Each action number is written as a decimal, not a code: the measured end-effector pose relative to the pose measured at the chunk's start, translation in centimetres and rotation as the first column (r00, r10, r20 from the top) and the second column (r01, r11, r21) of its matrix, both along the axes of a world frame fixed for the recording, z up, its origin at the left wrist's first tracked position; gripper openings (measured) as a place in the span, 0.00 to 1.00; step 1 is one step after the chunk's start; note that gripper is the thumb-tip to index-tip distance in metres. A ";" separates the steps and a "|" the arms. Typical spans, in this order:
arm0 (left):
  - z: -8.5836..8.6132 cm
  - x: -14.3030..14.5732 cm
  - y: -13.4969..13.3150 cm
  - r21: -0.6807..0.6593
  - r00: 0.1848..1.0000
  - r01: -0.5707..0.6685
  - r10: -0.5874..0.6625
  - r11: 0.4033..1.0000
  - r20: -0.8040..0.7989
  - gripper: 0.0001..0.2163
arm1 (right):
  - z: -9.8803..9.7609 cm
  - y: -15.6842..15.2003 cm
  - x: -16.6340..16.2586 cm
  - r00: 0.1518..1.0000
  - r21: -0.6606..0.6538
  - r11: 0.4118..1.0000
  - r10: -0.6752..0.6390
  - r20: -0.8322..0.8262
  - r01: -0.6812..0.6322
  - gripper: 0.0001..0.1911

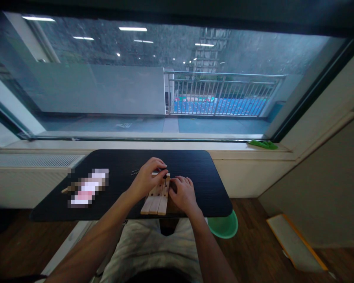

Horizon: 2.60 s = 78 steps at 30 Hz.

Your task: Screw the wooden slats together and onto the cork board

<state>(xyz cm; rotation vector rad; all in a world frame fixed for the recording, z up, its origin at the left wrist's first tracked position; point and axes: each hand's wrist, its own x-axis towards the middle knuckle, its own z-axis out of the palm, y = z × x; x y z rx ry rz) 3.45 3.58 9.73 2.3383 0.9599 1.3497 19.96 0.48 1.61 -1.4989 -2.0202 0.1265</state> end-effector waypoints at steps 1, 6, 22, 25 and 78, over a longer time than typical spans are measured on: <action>0.0 0.0 0.0 -0.001 1.000 -0.002 0.002 1.000 0.003 0.02 | 0.0 0.0 0.0 1.000 -0.003 1.000 -0.002 0.001 0.002 0.13; 0.2 -0.3 0.2 -0.037 1.000 0.007 -0.007 0.999 -0.012 0.02 | 0.2 0.0 0.0 1.000 -0.025 1.000 -0.003 0.008 0.004 0.14; 0.8 -0.6 0.9 -0.147 0.997 -0.052 0.045 0.988 -0.055 0.05 | 0.5 0.4 -0.2 1.000 -0.079 0.997 -0.018 0.007 0.019 0.12; 1.0 -0.5 1.0 -0.125 0.998 -0.020 0.011 0.992 -0.068 0.03 | 0.5 0.6 -0.2 1.000 -0.081 0.996 -0.021 0.001 0.021 0.12; 0.1 -0.4 0.2 -0.117 1.000 -0.016 0.015 0.993 -0.006 0.05 | 0.6 0.3 -0.1 1.000 -0.082 0.996 -0.023 0.000 0.022 0.12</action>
